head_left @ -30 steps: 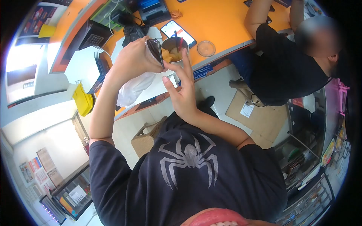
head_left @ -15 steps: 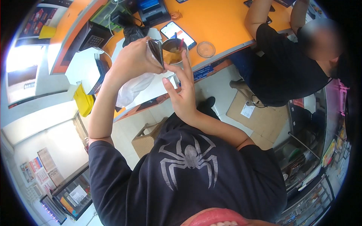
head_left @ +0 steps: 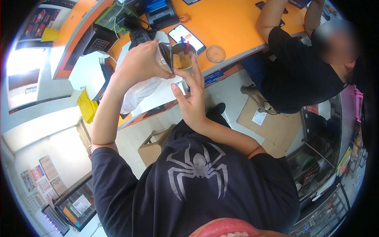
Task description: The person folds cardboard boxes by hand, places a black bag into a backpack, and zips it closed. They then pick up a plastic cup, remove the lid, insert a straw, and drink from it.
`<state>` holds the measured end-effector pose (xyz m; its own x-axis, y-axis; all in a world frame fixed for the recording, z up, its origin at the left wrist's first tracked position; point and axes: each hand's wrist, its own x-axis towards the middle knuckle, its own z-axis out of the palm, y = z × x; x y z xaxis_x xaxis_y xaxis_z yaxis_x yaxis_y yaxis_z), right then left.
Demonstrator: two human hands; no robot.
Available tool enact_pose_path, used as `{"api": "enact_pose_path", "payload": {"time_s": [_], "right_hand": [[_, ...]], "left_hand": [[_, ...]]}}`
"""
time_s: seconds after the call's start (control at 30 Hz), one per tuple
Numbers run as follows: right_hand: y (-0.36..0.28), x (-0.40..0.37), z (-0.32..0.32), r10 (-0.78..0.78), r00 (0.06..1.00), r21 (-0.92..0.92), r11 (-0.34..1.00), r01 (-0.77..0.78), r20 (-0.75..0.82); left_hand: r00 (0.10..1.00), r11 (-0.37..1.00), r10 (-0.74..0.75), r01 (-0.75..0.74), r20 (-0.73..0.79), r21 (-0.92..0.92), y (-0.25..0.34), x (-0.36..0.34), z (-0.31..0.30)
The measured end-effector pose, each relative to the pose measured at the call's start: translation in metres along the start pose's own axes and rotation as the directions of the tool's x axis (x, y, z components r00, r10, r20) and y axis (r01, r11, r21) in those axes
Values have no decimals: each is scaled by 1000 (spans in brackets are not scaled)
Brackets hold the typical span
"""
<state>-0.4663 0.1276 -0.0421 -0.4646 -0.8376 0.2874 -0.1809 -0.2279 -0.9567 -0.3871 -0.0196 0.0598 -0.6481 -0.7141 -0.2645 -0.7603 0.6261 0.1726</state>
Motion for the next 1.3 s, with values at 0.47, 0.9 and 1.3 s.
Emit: {"api": "enact_pose_path", "payload": {"time_s": [0.47,0.9,1.3], "right_hand": [[2,1,-1,17,999,20,1000,-16,-28],[7,-1,-1,38,997,69,997,-34,-62],[13,-3,0,29,996,121,993,-19,-86]], "left_hand": [[993,987,6,-25,120,156,15,13,-15],[964,952,83,-152,254,265,28,35,-23],[953,916,110,-206,281,343,37,44,-21]]}}
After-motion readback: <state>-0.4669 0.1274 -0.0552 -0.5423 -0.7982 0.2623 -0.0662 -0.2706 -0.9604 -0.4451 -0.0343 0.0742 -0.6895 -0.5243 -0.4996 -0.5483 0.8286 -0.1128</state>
